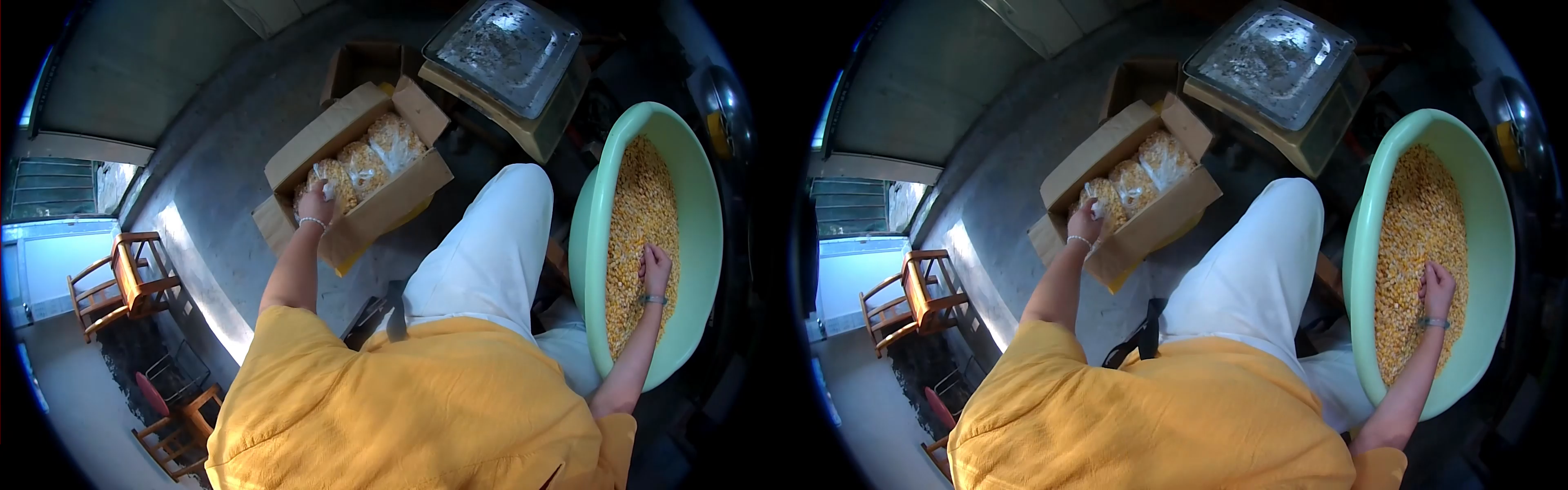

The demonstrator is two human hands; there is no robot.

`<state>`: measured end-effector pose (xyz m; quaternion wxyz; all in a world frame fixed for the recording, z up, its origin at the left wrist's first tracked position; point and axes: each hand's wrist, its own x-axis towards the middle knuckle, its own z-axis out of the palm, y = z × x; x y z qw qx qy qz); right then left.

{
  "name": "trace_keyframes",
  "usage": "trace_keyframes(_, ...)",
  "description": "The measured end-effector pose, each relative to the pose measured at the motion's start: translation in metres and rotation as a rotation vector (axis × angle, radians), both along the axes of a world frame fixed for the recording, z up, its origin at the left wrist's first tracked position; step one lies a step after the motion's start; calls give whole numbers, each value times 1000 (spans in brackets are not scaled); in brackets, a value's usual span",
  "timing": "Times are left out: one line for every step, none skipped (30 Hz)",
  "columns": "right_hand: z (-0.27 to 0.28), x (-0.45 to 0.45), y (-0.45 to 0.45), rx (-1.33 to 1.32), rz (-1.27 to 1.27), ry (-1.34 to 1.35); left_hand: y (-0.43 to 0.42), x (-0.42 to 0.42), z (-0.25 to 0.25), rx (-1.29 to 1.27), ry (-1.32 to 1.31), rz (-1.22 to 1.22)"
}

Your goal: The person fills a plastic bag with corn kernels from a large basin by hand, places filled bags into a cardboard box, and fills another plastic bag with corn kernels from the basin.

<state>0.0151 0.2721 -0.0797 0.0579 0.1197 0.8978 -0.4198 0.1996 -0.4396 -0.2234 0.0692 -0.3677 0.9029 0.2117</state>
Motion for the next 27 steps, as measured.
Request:
trace_keyframes(0,0,0,5,-1,3,3,-5,2,-23,-53,-11)
trace_keyframes(-1,0,0,9,-3,5,5,-8,1,-46,-106,-22)
trace_keyframes(-1,0,1,14,-4,8,5,-10,-2,-59,-104,-5)
trace_keyframes(-2,-1,2,16,-7,14,5,-11,-6,-70,-102,11)
trace_keyframes(-3,-1,3,20,-9,18,6,-11,-9,-80,-102,27)
trace_keyframes(-4,0,3,24,-12,22,9,-13,-11,-97,-117,27)
trace_keyframes(-4,0,3,35,-24,20,12,-14,-11,-115,-131,28)
trace_keyframes(-6,0,2,45,-36,20,14,-16,-10,-135,-145,29)
trace_keyframes(-6,-1,1,55,-50,22,17,-18,-8,-154,-139,31)
trace_keyframes(-6,-1,0,61,-46,27,23,-17,-6,-171,-133,31)
trace_keyframes(-7,0,0,68,-42,31,26,-17,-5,-186,-127,30)
trace_keyframes(-5,0,0,75,-39,38,26,-19,-5,-173,-155,5)
trace_keyframes(-4,1,0,69,-44,40,24,-17,-4,-161,-186,-19)
trace_keyframes(-4,1,-1,60,-49,43,20,-14,-3,-152,-218,-42)
trace_keyframes(-5,2,-1,50,-54,44,16,-10,-2,-190,-188,-93)
trace_keyframes(-6,2,-1,54,-43,49,12,-4,-1,-229,-160,-144)
trace_keyframes(-6,1,0,59,-32,55,9,1,-1,-267,-130,-196)
trace_keyframes(-6,1,1,65,-20,61,7,5,-3,-267,-69,-209)
trace_keyframes(-6,2,1,72,-12,56,5,8,-7,-268,-6,-222)
trace_keyframes(-5,1,1,79,-4,53,3,10,-11,-269,58,-234)
trace_keyframes(-5,1,0,85,3,51,1,11,-15,-243,81,-268)
trace_keyframes(-5,1,-2,91,4,59,0,10,-18,-217,106,-304)
trace_keyframes(-5,2,-3,101,2,66,0,10,-22,-189,131,-340)
trace_keyframes(-4,3,-2,111,1,72,4,10,-20,-173,102,-342)
trace_keyframes(-4,2,-1,105,-2,68,8,10,-18,-159,73,-344)
trace_keyframes(-4,2,0,98,-4,62,12,12,-15,-145,41,-344)
trace_keyframes(-5,2,0,91,-3,55,16,13,-6,-103,42,-360)
